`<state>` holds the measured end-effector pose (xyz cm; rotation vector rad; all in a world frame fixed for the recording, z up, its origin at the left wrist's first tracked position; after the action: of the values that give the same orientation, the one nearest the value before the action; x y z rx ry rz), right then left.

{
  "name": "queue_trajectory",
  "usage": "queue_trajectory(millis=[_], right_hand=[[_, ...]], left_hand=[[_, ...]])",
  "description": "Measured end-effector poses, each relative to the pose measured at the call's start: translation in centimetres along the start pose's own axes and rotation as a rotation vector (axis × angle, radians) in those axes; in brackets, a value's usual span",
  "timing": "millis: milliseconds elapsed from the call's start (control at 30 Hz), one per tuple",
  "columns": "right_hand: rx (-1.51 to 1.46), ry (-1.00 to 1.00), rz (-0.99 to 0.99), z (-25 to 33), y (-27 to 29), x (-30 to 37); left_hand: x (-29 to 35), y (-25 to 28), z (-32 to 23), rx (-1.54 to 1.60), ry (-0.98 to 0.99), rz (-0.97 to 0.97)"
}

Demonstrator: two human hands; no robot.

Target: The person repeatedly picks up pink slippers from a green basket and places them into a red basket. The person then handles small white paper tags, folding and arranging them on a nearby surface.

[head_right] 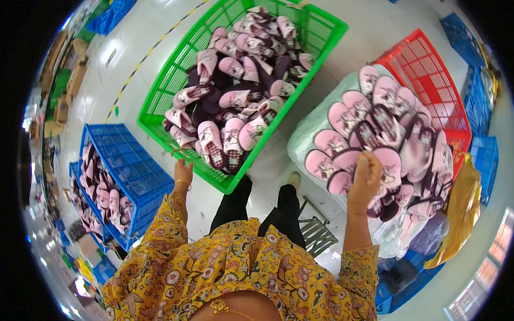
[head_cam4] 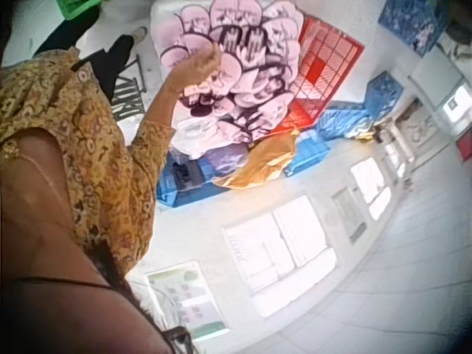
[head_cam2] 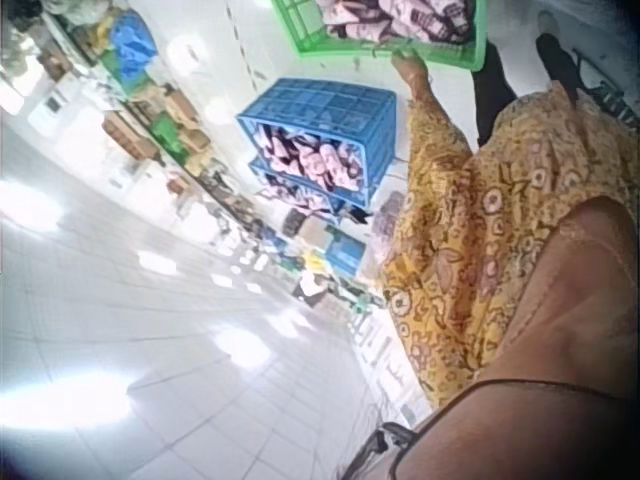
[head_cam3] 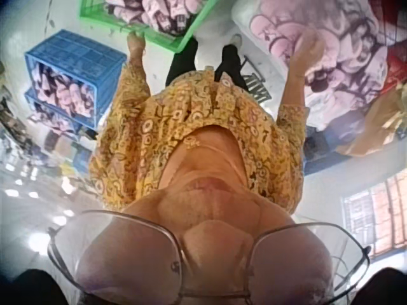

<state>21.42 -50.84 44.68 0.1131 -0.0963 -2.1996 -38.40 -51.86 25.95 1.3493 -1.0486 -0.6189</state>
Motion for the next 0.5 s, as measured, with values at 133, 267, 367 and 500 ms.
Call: queue_trajectory(millis=[133, 267, 367, 500], right_hand=[[0.033, -0.142, 0.323, -1.6, -14.3, 2.3], [-0.107, -0.401, 0.418, -6.5, -24.2, 3.6], [-0.094, -0.535, 0.469, -11.0, -32.0, 3.9], [-0.055, -0.636, 0.560, -18.9, -39.4, 2.3]], left_hand=[[-7.7, 1.7, 3.6, 0.042, 0.073, -0.106], [-12.9, 3.9, 5.1, -0.118, 0.201, -0.187], [-17.4, 2.5, 8.7, -0.162, 0.298, -0.276], [-21.3, 0.2, 11.3, 0.029, 0.464, -0.143]])
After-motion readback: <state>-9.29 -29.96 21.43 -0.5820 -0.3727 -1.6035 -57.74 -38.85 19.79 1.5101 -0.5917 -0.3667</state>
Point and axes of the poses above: each hand's wrist, its own x-axis away from the middle knuckle, its own y-axis out of the back of the hand, z = x × y, the point moved 5 cm from there along -x, towards the middle knuckle, and after that the axes turned 11 degrees about -x, right-handed, at the moved point
